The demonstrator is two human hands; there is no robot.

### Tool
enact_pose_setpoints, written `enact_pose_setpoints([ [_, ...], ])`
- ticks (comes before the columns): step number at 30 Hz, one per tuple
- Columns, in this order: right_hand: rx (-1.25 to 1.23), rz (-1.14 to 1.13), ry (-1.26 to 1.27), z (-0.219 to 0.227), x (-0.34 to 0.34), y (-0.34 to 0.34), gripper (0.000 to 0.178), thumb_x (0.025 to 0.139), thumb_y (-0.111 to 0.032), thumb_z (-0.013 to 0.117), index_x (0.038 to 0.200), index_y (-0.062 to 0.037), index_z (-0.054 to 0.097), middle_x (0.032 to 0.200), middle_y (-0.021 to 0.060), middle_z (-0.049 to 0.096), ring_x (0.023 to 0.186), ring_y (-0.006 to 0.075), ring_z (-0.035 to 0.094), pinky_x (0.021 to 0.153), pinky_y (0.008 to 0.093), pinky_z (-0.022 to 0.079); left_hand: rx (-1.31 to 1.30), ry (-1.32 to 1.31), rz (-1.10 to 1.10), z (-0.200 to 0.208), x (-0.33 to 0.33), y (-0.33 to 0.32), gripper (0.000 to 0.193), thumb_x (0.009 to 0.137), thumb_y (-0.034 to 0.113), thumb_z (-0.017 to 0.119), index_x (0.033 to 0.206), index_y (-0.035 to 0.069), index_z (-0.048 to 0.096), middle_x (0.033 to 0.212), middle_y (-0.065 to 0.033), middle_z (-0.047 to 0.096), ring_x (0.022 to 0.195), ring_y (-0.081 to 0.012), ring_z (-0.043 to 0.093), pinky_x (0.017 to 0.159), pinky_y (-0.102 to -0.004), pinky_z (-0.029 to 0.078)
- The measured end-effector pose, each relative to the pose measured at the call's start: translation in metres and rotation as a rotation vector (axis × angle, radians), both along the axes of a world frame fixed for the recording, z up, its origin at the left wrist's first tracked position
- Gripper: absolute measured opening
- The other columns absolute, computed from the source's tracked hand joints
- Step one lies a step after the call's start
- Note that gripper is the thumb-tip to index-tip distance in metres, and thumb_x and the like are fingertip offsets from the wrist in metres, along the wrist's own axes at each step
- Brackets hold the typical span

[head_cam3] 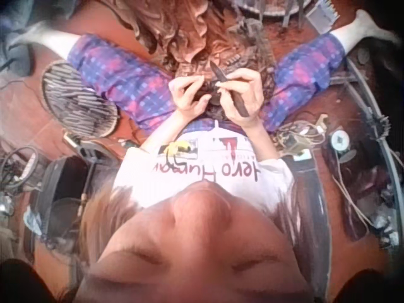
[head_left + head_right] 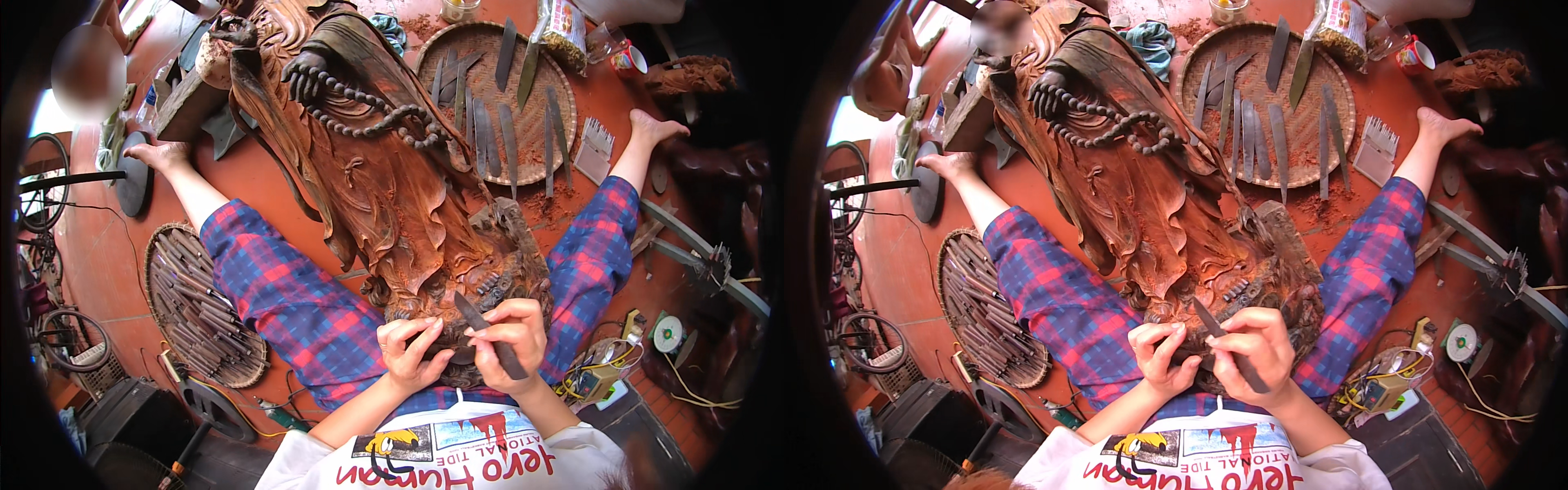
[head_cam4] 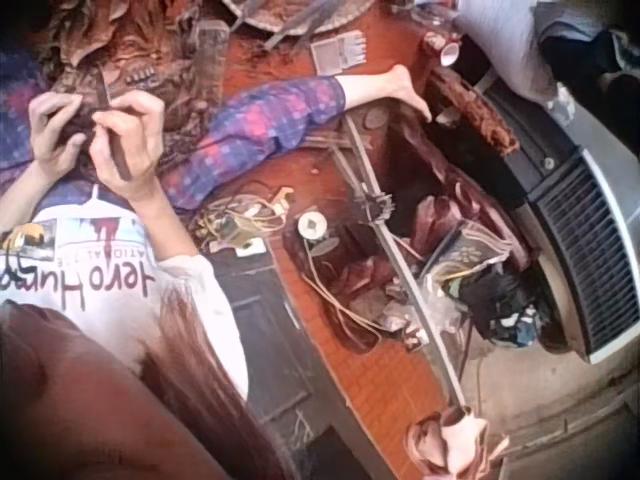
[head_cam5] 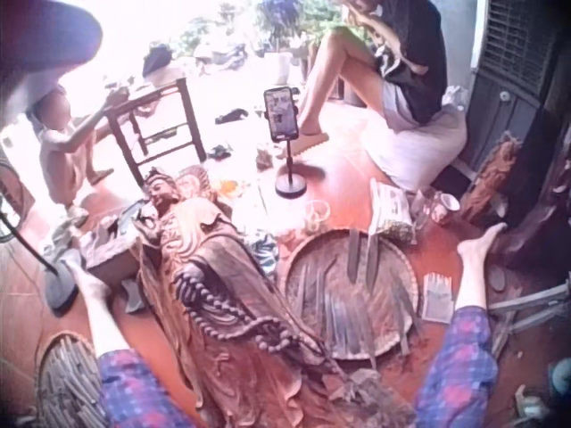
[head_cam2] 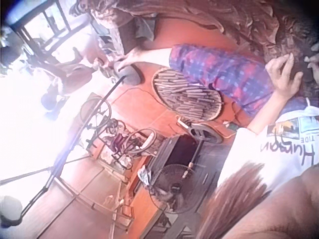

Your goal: The person sits on the floor and carves a large, intricate wooden sculpture using a small chisel. They hold the sculpture steady with one hand while carefully chipping away wood with the other, focusing on detailed areas of the piece.

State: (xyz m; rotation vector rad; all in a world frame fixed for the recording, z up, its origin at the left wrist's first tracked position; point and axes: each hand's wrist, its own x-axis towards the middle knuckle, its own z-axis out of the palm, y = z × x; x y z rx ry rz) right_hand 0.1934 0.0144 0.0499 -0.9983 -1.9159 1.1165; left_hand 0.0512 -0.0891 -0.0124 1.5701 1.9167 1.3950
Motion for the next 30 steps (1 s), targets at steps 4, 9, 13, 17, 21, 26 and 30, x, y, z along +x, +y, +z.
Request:
enact_pose_setpoints([
  [4,-0.010,-0.061,0.038,-0.003,-0.007,-0.005,0.026,0.080,0.006,0.071,0.104,-0.0025,0.070,0.100,0.0141,0.059,0.082,0.0234,0.065,0.071,0.0322,0.056,0.033,0.099,0.008,-0.010,0.003,-0.001,0.041,0.089,0.038,0.071,0.114,0.006,0.067,0.106,-0.0101,0.065,0.094,-0.0267,0.056,0.084,-0.0399,0.042],
  [9,0.099,-0.022,0.029,0.000,-0.010,0.006,0.027,0.084,0.005,0.071,0.110,-0.0018,0.071,0.105,0.0135,0.064,0.088,0.0258,0.068,0.075,0.0340,0.058,0.055,0.114,0.021,-0.012,0.004,0.002,0.040,0.089,0.037,0.070,0.113,0.005,0.067,0.105,-0.0105,0.065,0.094,-0.0276,0.056,0.084,-0.0406,0.043],
  [13,0.044,-0.025,0.106,-0.003,-0.013,0.006,0.025,0.086,0.004,0.070,0.111,-0.0005,0.070,0.105,0.0155,0.068,0.092,0.0278,0.071,0.078,0.0354,0.058,0.069,0.097,0.040,-0.008,0.002,0.007,0.040,0.082,0.030,0.077,0.116,0.009,0.070,0.106,-0.0074,0.065,0.095,-0.0262,0.057,0.084,-0.0381,0.044],
  [17,-0.102,-0.059,0.181,0.002,-0.014,0.003,0.019,0.089,0.006,0.066,0.108,0.0026,0.068,0.104,0.0165,0.069,0.093,0.0269,0.071,0.076,0.0336,0.060,0.028,0.030,-0.073,0.011,-0.025,0.029,0.052,0.081,0.031,0.078,0.126,0.006,0.068,0.086,-0.0072,0.059,0.076,-0.0258,0.055,0.073,-0.0373,0.044],
  [21,-0.066,-0.030,0.154,-0.001,-0.013,0.005,0.019,0.091,0.008,0.062,0.108,0.0044,0.067,0.105,0.0178,0.066,0.090,0.0234,0.071,0.067,0.0281,0.061,-0.318,0.283,-0.059,0.049,-0.037,0.059,0.059,0.089,0.037,0.072,0.135,0.002,0.061,0.075,-0.0091,0.058,0.070,-0.0257,0.056,0.066,-0.0373,0.045],
  [26,-0.091,-0.061,0.213,-0.004,-0.013,0.002,0.018,0.093,0.007,0.058,0.109,0.0062,0.067,0.109,0.0203,0.064,0.086,0.0217,0.071,0.062,0.0263,0.062,-0.560,0.372,-0.009,0.075,-0.028,0.045,0.056,0.092,0.034,0.070,0.135,0.000,0.060,0.071,-0.0132,0.061,0.066,-0.0284,0.059,0.064,-0.0385,0.047],
  [30,-0.096,-0.086,0.240,-0.006,-0.010,-0.002,0.017,0.094,0.006,0.056,0.110,0.0061,0.063,0.109,0.0234,0.063,0.085,0.0258,0.074,0.062,0.0286,0.063,-0.477,0.046,0.024,0.070,-0.051,0.024,0.035,0.089,0.018,0.073,0.119,0.001,0.071,0.068,-0.0123,0.058,0.062,-0.0275,0.057,0.061,-0.0378,0.046],
])
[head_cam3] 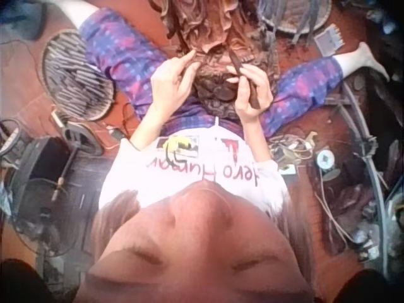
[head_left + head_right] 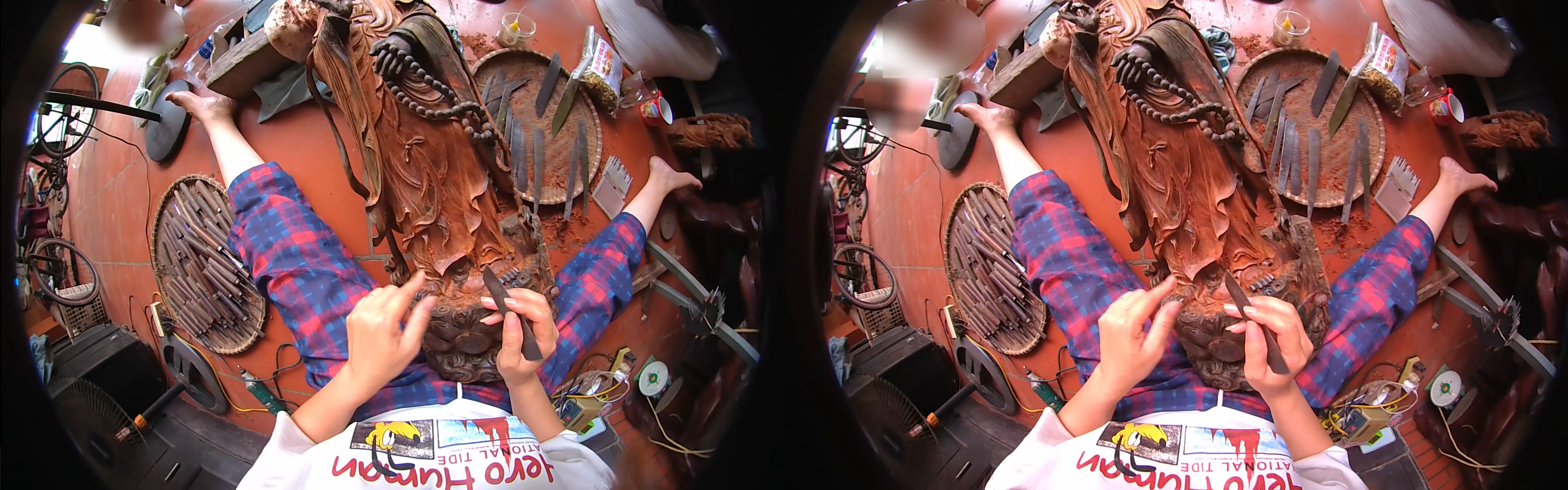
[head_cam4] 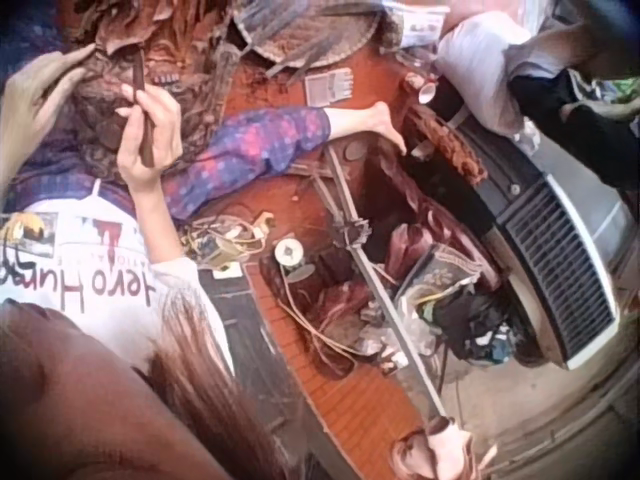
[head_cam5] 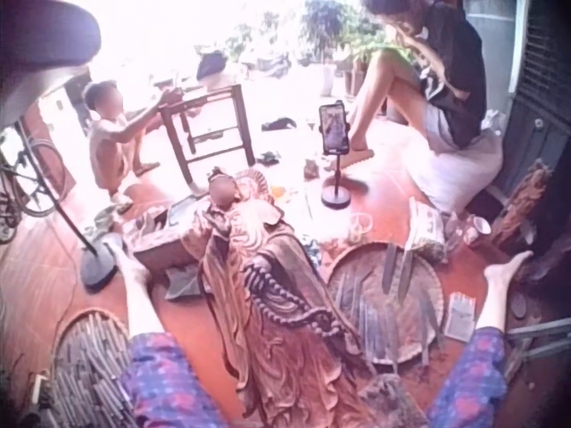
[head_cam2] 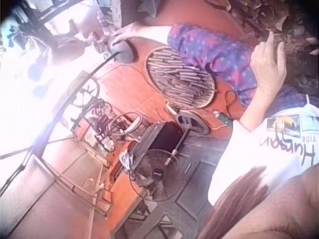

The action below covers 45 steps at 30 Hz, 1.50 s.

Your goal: The person sits on the floor and carves a large, intricate wooden sculpture using a small chisel. They hold the sculpture steady with one hand while carefully chipping away wood with the other, focusing on detailed areas of the piece.

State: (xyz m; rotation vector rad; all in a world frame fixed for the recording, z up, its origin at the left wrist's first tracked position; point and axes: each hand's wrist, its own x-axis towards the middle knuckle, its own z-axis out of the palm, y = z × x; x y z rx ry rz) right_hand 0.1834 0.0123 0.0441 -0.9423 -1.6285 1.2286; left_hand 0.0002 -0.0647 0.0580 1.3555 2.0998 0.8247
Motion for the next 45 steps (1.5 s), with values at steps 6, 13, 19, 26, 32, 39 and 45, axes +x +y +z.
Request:
enact_pose_setpoints([
  [6,0.022,0.043,-0.049,-0.001,-0.001,0.001,0.016,0.091,0.005,0.063,0.106,0.0032,0.057,0.103,0.0228,0.067,0.084,0.0254,0.074,0.063,0.0299,0.063,0.192,-0.190,0.190,-0.071,-0.003,-0.009,0.007,0.090,0.005,0.070,0.094,0.000,0.072,0.069,-0.0077,0.059,0.061,-0.0189,0.054,0.058,-0.0319,0.043],
  [13,0.040,0.026,-0.098,-0.001,-0.002,0.003,0.021,0.088,0.005,0.067,0.104,-0.0003,0.054,0.099,0.0219,0.070,0.082,0.0238,0.073,0.065,0.0289,0.061,0.205,-0.463,0.401,-0.098,-0.005,-0.004,0.012,0.094,0.008,0.071,0.087,-0.002,0.070,0.066,0.0002,0.057,0.056,-0.0034,0.045,0.050,-0.0231,0.035],
  [19,0.067,0.048,-0.092,-0.003,-0.003,0.003,0.019,0.090,0.004,0.067,0.102,-0.0014,0.054,0.104,0.0201,0.065,0.089,0.0224,0.071,0.065,0.0270,0.057,0.264,-0.395,0.311,-0.088,-0.006,-0.004,0.010,0.095,0.007,0.069,0.091,-0.002,0.072,0.077,-0.0038,0.066,0.064,-0.0068,0.055,0.058,-0.0234,0.042],
  [26,0.276,0.145,-0.384,0.026,-0.024,0.017,0.015,0.076,-0.001,0.082,0.084,-0.0025,0.069,0.082,0.0102,0.068,0.078,0.0268,0.067,0.074,0.0373,0.053,0.467,-0.164,0.042,-0.062,-0.009,-0.001,0.027,0.088,0.015,0.072,0.112,0.003,0.075,0.091,-0.0089,0.069,0.086,-0.0254,0.062,0.081,-0.0349,0.048],
  [32,0.207,0.239,-0.454,0.026,-0.054,0.029,0.008,0.083,-0.003,0.075,0.086,-0.0004,0.068,0.082,0.0123,0.066,0.079,0.0300,0.065,0.073,0.0388,0.051,0.518,-0.254,-0.052,-0.053,-0.003,0.012,0.041,0.085,0.016,0.075,0.125,0.007,0.070,0.097,-0.0109,0.067,0.089,-0.0284,0.063,0.080,-0.0378,0.051],
  [39,0.248,0.280,-0.518,0.023,-0.062,0.032,0.007,0.087,-0.004,0.072,0.090,0.0005,0.069,0.084,0.0143,0.066,0.078,0.0314,0.066,0.071,0.0387,0.051,0.560,-0.307,-0.051,-0.067,0.003,0.010,0.041,0.087,0.010,0.071,0.128,0.006,0.068,0.107,-0.0111,0.064,0.089,-0.0263,0.064,0.079,-0.0359,0.053],
  [45,0.233,0.300,-0.517,0.018,-0.068,0.031,0.006,0.087,-0.002,0.071,0.091,0.0014,0.069,0.084,0.0149,0.066,0.077,0.0311,0.066,0.070,0.0380,0.051,0.570,-0.273,-0.026,-0.071,-0.001,0.010,0.041,0.088,0.010,0.070,0.129,0.008,0.068,0.111,-0.0110,0.062,0.092,-0.0266,0.061,0.079,-0.0366,0.052],
])
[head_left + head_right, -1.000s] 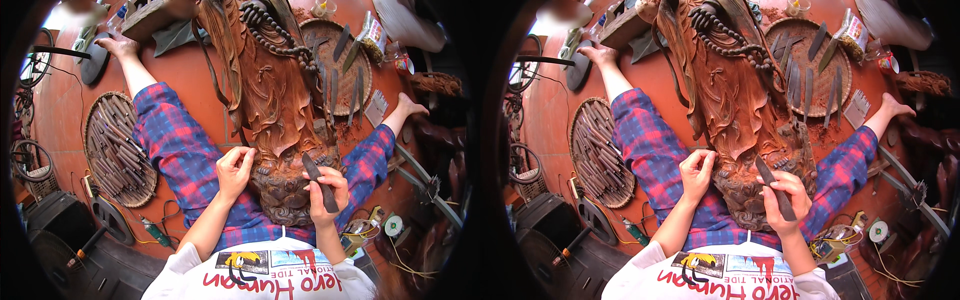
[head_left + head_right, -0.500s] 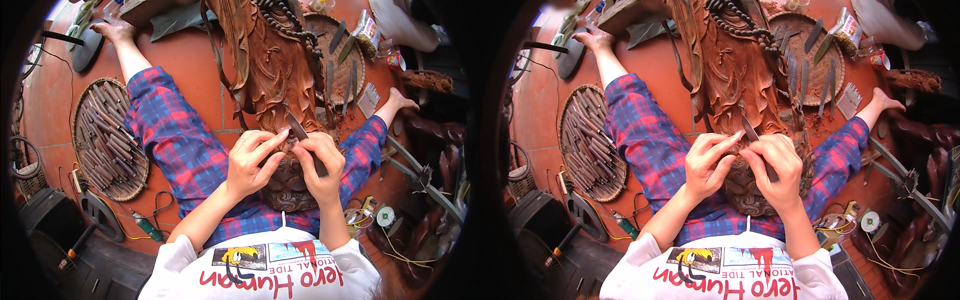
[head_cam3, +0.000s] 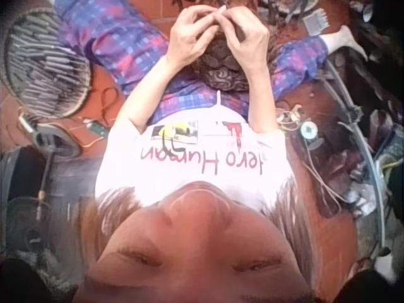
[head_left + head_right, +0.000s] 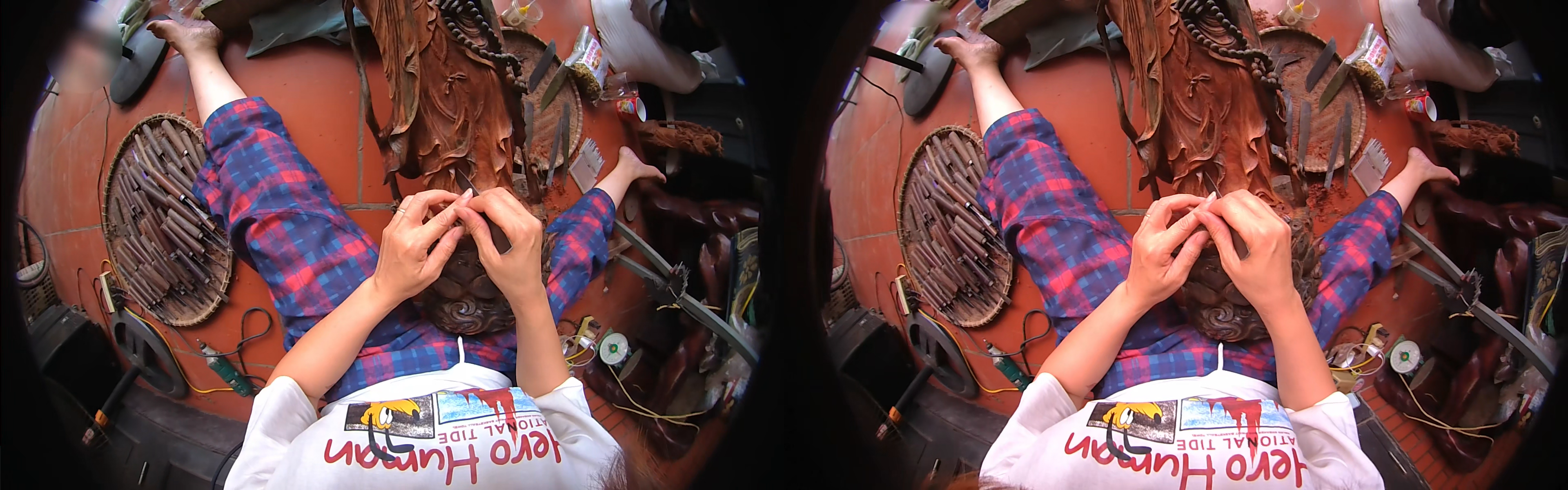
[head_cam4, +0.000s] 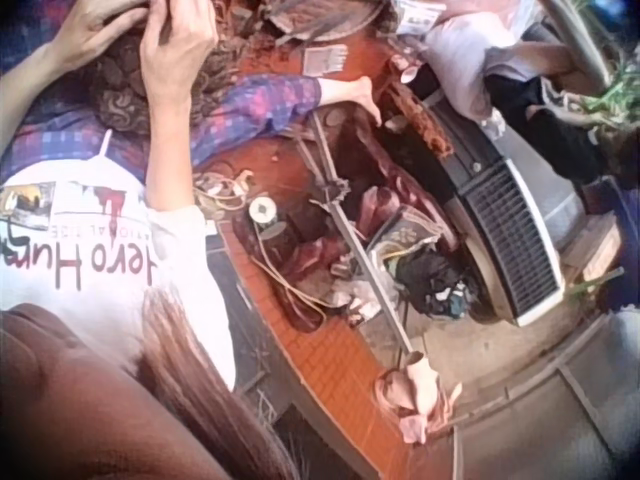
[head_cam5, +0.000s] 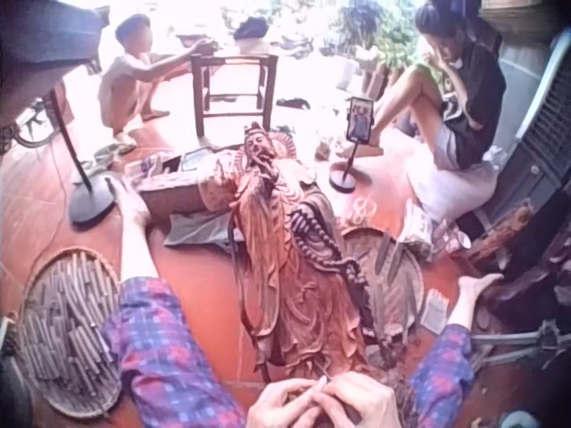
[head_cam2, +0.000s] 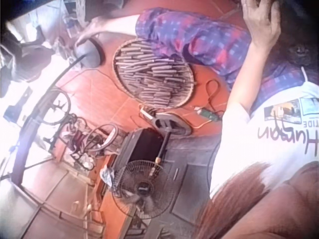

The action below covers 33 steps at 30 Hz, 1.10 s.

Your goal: The person sits on the floor and carves a large, intricate wooden sculpture using a small chisel. They hold the sculpture steady with one hand while carefully chipping away wood with the other, focusing on detailed areas of the piece.

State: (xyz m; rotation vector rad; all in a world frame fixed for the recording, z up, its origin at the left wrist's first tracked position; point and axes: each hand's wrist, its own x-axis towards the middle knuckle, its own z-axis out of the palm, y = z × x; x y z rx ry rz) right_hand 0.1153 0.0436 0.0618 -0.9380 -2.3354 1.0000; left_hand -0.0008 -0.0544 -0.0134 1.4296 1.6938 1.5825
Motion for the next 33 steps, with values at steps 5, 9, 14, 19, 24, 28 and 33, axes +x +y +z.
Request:
enact_pose_setpoints([
  [5,0.042,-0.128,0.029,0.000,0.000,-0.012,0.004,0.087,0.001,0.070,0.090,0.0018,0.068,0.083,0.0148,0.066,0.075,0.0310,0.066,0.069,0.0373,0.052,-0.026,0.043,0.009,0.004,0.009,0.005,0.042,0.089,0.012,0.069,0.131,0.010,0.068,0.110,-0.0106,0.060,0.095,-0.0277,0.057,0.083,-0.0402,0.050],
  [9,0.049,-0.069,0.029,-0.004,0.000,-0.009,0.003,0.087,-0.001,0.069,0.089,0.0009,0.068,0.084,0.0149,0.067,0.078,0.0318,0.066,0.070,0.0387,0.052,-0.068,-0.032,-0.036,0.006,0.006,-0.001,0.041,0.090,0.010,0.066,0.131,0.006,0.066,0.113,-0.0111,0.060,0.098,-0.0288,0.057,0.085,-0.0394,0.050],
  [14,0.030,-0.147,0.107,0.005,0.008,-0.009,0.003,0.086,0.001,0.070,0.088,0.0020,0.068,0.081,0.0146,0.066,0.074,0.0321,0.066,0.068,0.0390,0.052,-0.064,-0.068,-0.055,0.005,0.010,0.001,0.036,0.089,0.008,0.068,0.125,0.006,0.070,0.119,-0.0124,0.059,0.098,-0.0282,0.059,0.083,-0.0367,0.051],
  [19,-0.353,-0.318,0.264,0.031,0.056,0.040,0.015,0.088,-0.003,0.075,0.101,0.0026,0.068,0.090,0.0073,0.072,0.083,0.0142,0.070,0.078,0.0260,0.057,-0.099,-0.099,0.125,-0.006,-0.007,-0.006,0.038,0.098,0.009,0.058,0.135,0.002,0.064,0.116,-0.0094,0.057,0.105,-0.0202,0.057,0.091,-0.0317,0.047],
  [24,-0.613,-0.621,-0.062,-0.039,0.120,0.160,0.027,0.091,-0.020,0.076,0.090,0.0056,0.069,0.085,0.0155,0.073,0.063,0.0152,0.071,0.058,0.0270,0.056,-0.161,-0.273,0.319,-0.034,-0.021,-0.003,0.027,0.104,0.009,0.053,0.125,0.002,0.067,0.102,-0.0027,0.055,0.084,-0.0091,0.050,0.075,-0.0237,0.043],
  [28,-0.343,-0.650,-0.611,-0.129,0.121,0.213,0.040,0.084,-0.033,0.082,0.089,0.0054,0.071,0.095,0.0242,0.073,0.083,0.0333,0.074,0.073,0.0455,0.058,-0.148,-0.199,0.387,-0.035,-0.015,0.000,0.021,0.101,0.008,0.056,0.115,0.001,0.070,0.098,-0.0047,0.053,0.086,-0.0127,0.052,0.076,-0.0262,0.044],
  [33,-0.207,-0.609,-0.852,-0.174,0.114,0.227,0.051,0.076,-0.041,0.087,0.105,-0.0001,0.075,0.107,0.0229,0.073,0.102,0.0381,0.071,0.084,0.0503,0.056,-0.173,-0.159,0.402,-0.034,-0.010,0.002,0.019,0.100,0.009,0.058,0.111,0.000,0.071,0.096,-0.0041,0.049,0.086,-0.0129,0.050,0.076,-0.0261,0.043],
])
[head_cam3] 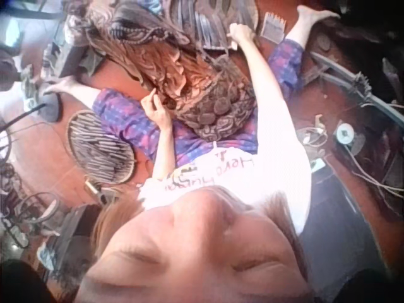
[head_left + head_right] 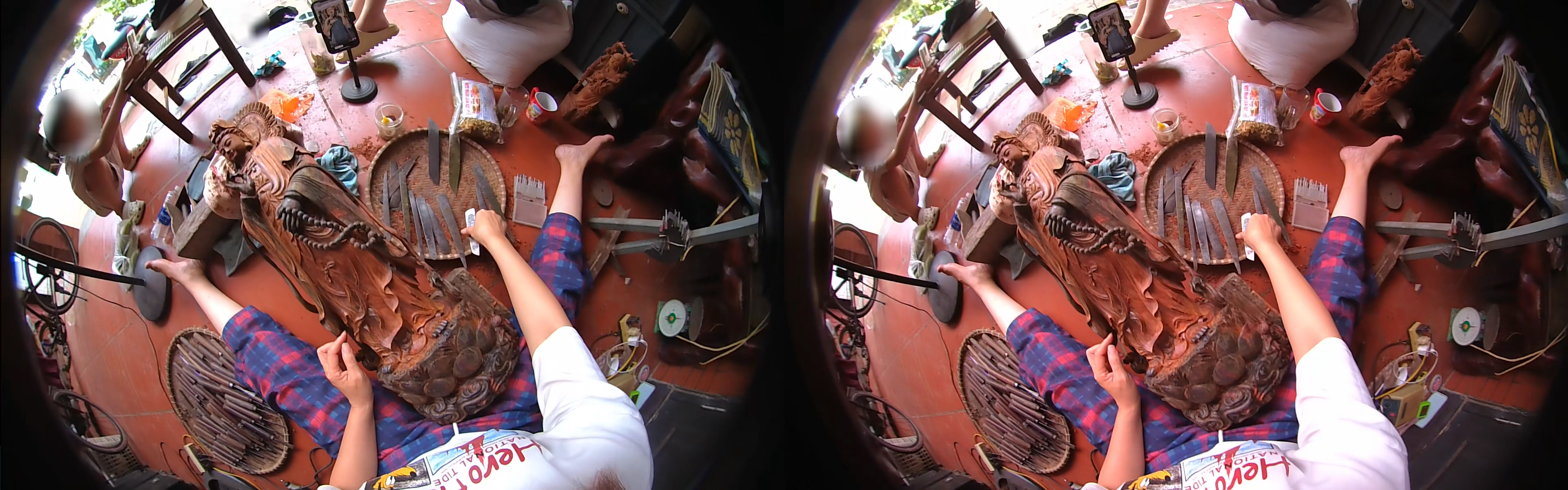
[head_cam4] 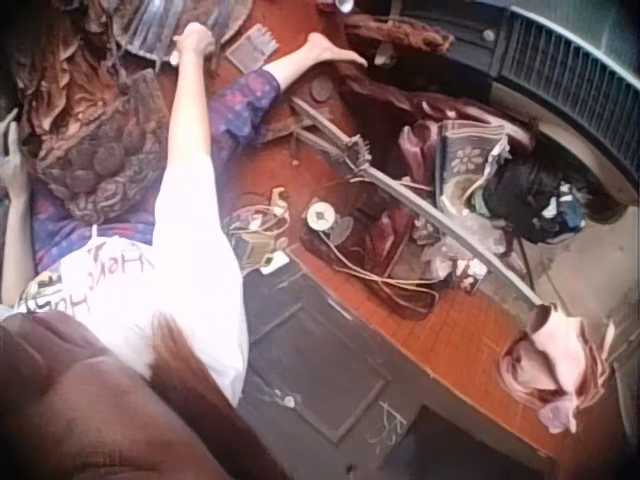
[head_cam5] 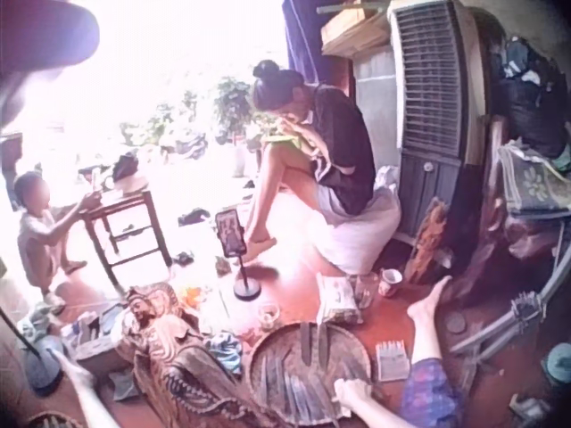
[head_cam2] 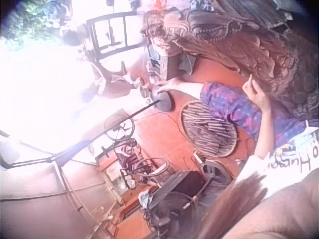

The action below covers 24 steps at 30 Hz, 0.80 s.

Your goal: The person sits on the floor and carves a large, intricate wooden sculpture using a small chisel. They hold the sculpture steady with one hand while carefully chipping away wood with the other, focusing on detailed areas of the piece.

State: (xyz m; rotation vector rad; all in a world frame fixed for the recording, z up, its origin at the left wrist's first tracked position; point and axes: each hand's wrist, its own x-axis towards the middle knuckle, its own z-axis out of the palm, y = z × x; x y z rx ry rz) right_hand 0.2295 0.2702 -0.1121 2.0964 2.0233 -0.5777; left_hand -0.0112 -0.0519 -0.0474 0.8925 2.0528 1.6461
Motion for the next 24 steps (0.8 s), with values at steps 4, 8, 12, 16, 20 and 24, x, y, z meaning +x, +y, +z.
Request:
enact_pose_setpoints([
  [4,0.219,0.099,0.234,0.018,-0.054,-0.002,0.041,0.080,-0.035,0.084,0.099,0.0000,0.073,0.088,0.0208,0.074,0.089,0.0364,0.074,0.079,0.0488,0.057,-0.008,0.193,0.008,-0.009,-0.005,-0.003,0.017,0.100,0.007,0.057,0.110,0.000,0.069,0.094,-0.0010,0.045,0.079,-0.0089,0.046,0.069,-0.0222,0.039],
  [8,0.154,0.194,0.520,0.007,-0.100,0.008,0.018,0.083,-0.023,0.078,0.086,-0.0048,0.077,0.089,0.0210,0.073,0.089,0.0371,0.073,0.082,0.0471,0.057,-0.042,0.178,0.024,0.004,0.002,0.007,0.016,0.100,0.007,0.057,0.107,-0.001,0.069,0.093,-0.0026,0.045,0.084,-0.0123,0.047,0.075,-0.0251,0.040],
  [12,0.059,0.264,0.471,-0.025,-0.151,0.019,0.028,0.081,-0.029,0.081,0.087,-0.0020,0.077,0.087,0.0210,0.073,0.086,0.0360,0.072,0.081,0.0453,0.056,-0.033,0.098,0.016,0.007,0.004,0.004,0.015,0.099,0.007,0.058,0.106,0.000,0.069,0.095,-0.0028,0.045,0.084,-0.0120,0.046,0.073,-0.0251,0.039],
  [16,-0.014,0.142,0.552,-0.051,-0.166,0.029,0.025,0.081,-0.025,0.083,0.080,-0.0024,0.074,0.078,0.0174,0.074,0.069,0.0288,0.072,0.066,0.0405,0.056,-0.004,0.098,-0.004,0.003,0.004,0.005,0.014,0.098,0.007,0.060,0.106,0.001,0.070,0.098,-0.0028,0.045,0.083,-0.0109,0.047,0.069,-0.0238,0.040],
  [20,-0.493,-0.284,0.992,-0.025,-0.156,0.038,0.023,0.084,-0.017,0.081,0.073,-0.0050,0.065,0.061,0.0029,0.060,0.048,0.0133,0.054,0.044,0.0309,0.043,-0.012,0.107,0.010,0.001,0.001,0.001,0.015,0.099,0.008,0.059,0.106,0.001,0.070,0.097,-0.0037,0.049,0.087,-0.0124,0.049,0.074,-0.0244,0.041],
  [24,-0.509,-0.251,1.217,0.044,-0.115,0.023,0.016,0.092,-0.017,0.072,0.081,-0.0083,0.064,0.066,-0.0022,0.057,0.050,0.0036,0.048,0.044,0.0201,0.039,0.037,0.094,0.049,0.000,-0.002,0.001,0.014,0.099,0.008,0.059,0.105,0.001,0.070,0.092,-0.0035,0.050,0.083,-0.0133,0.050,0.073,-0.0264,0.041],
])
